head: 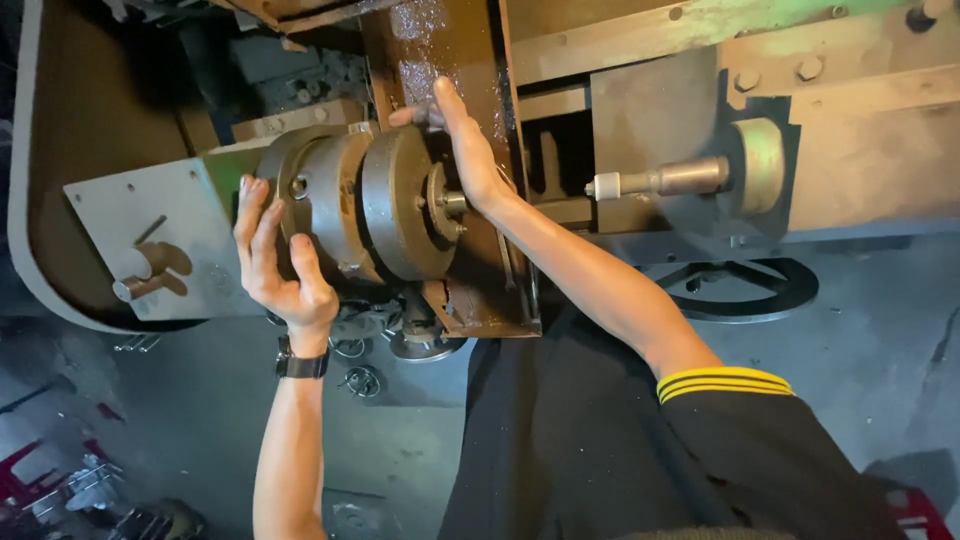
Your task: Operating and cleaning a lathe machine, using a cloth to wipe surfaces and a small tool to adjust or clear the workpiece.
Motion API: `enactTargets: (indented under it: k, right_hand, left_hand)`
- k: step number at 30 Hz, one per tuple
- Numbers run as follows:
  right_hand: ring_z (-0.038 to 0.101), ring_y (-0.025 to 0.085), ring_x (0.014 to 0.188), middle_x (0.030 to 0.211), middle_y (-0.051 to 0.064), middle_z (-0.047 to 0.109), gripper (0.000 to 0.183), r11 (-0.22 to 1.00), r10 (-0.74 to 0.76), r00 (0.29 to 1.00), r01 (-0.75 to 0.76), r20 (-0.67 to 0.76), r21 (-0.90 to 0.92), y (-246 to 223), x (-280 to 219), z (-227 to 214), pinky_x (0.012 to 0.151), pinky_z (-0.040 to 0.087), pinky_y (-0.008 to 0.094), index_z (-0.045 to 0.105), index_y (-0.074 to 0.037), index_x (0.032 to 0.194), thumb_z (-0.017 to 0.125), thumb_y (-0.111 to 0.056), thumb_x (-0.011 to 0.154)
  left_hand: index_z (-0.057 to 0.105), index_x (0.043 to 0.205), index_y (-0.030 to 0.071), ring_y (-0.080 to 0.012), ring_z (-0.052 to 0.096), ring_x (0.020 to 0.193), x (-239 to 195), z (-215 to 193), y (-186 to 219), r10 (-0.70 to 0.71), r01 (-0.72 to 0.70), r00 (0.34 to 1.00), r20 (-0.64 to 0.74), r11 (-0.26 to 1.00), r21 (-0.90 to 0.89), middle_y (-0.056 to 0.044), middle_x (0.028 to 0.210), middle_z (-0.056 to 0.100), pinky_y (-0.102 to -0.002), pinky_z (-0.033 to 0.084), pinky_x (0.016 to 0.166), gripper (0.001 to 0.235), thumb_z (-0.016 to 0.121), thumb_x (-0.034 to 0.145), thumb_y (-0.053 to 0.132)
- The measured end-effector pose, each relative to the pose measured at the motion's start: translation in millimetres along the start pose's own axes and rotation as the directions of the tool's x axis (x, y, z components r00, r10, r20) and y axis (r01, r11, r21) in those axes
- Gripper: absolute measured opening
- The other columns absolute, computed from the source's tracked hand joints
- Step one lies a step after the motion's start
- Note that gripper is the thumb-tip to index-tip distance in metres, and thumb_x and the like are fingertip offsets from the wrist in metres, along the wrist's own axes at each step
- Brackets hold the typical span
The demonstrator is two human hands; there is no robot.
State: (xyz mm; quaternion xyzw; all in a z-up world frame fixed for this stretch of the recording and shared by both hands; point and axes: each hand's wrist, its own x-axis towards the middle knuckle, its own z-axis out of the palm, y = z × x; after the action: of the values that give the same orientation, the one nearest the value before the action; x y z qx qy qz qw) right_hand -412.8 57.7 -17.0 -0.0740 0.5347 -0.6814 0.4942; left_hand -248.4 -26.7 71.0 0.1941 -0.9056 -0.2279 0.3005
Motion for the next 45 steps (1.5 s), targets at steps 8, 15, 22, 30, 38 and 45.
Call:
enactTargets:
  k: [8,15,22,30,38,45]
  right_hand:
    - [0.057,0.022,0.110,0.106,0.008,0.068,0.080,0.997,0.073,0.997,-0.073,0.001,0.010,-5.7,-0.3,3.9,0.103,0.021,0.051,0.069,-0.016,0.088,0.020,-0.076,0.065]
    - [0.059,0.024,0.108,0.099,0.010,0.070,0.078,0.999,-0.007,0.999,0.005,0.041,0.050,13.0,7.8,2.6,0.107,0.015,0.052,0.069,-0.013,0.085,0.024,-0.075,0.069]
    - [0.032,0.031,0.134,0.133,0.017,0.049,0.093,0.998,0.053,0.998,-0.053,-0.018,-0.014,7.0,4.1,4.8,0.104,0.002,0.061,0.068,-0.012,0.097,0.020,-0.082,0.058]
    - [0.043,0.028,0.127,0.122,0.016,0.060,0.085,0.996,-0.054,0.997,0.050,-0.061,-0.072,20.6,5.6,4.1,0.106,0.005,0.059,0.070,-0.011,0.089,0.020,-0.076,0.067]
    - [0.060,0.013,0.085,0.096,0.007,0.060,0.006,0.691,-0.670,0.650,0.367,-0.359,-0.623,87.6,-54.5,-67.4,0.073,0.048,0.022,0.068,-0.009,0.077,0.064,-0.005,0.078]
    - [0.048,0.036,0.115,0.123,0.022,0.049,0.029,0.375,-0.627,0.753,0.064,-0.202,-0.925,176.3,-205.9,-43.7,0.095,0.040,0.046,0.059,0.001,0.111,0.057,-0.016,0.087]
  left_hand:
    - [0.051,0.116,-0.002,-0.0385,0.040,0.128,-2.1,0.0,-0.8,-0.022,0.021,1.000,-0.009,1.000,-0.023,-0.017,0.128,0.046,-0.054,0.034,0.111,0.026,0.041,0.095,0.007]
    - [0.050,0.120,-0.002,-0.0384,0.038,0.130,-5.0,-3.0,0.6,-0.036,0.036,0.999,0.013,0.999,-0.011,-0.019,0.132,0.044,-0.054,0.033,0.113,0.031,0.040,0.091,-0.004]
    - [0.050,0.121,-0.004,-0.0388,0.038,0.130,-5.6,-3.7,-0.3,-0.004,0.004,1.000,0.019,1.000,-0.003,-0.019,0.132,0.044,-0.053,0.034,0.112,0.029,0.040,0.093,-0.005]
    - [0.050,0.122,-0.003,-0.0365,0.040,0.128,-9.1,-3.1,-3.5,0.038,-0.038,0.999,-0.035,0.999,0.008,-0.018,0.131,0.045,-0.052,0.037,0.110,0.027,0.043,0.096,-0.001]
    - [0.050,0.125,0.000,-0.0324,0.037,0.130,-19.4,-7.9,-17.8,0.096,-0.105,0.993,-0.072,0.986,-0.132,-0.013,0.133,0.045,-0.049,0.035,0.112,0.027,0.044,0.098,-0.003]
    - [0.050,0.128,0.007,-0.0237,0.032,0.134,-32.9,-3.9,-37.0,0.091,-0.135,0.984,-0.156,0.944,-0.300,-0.006,0.136,0.043,-0.046,0.031,0.116,0.031,0.048,0.098,-0.003]
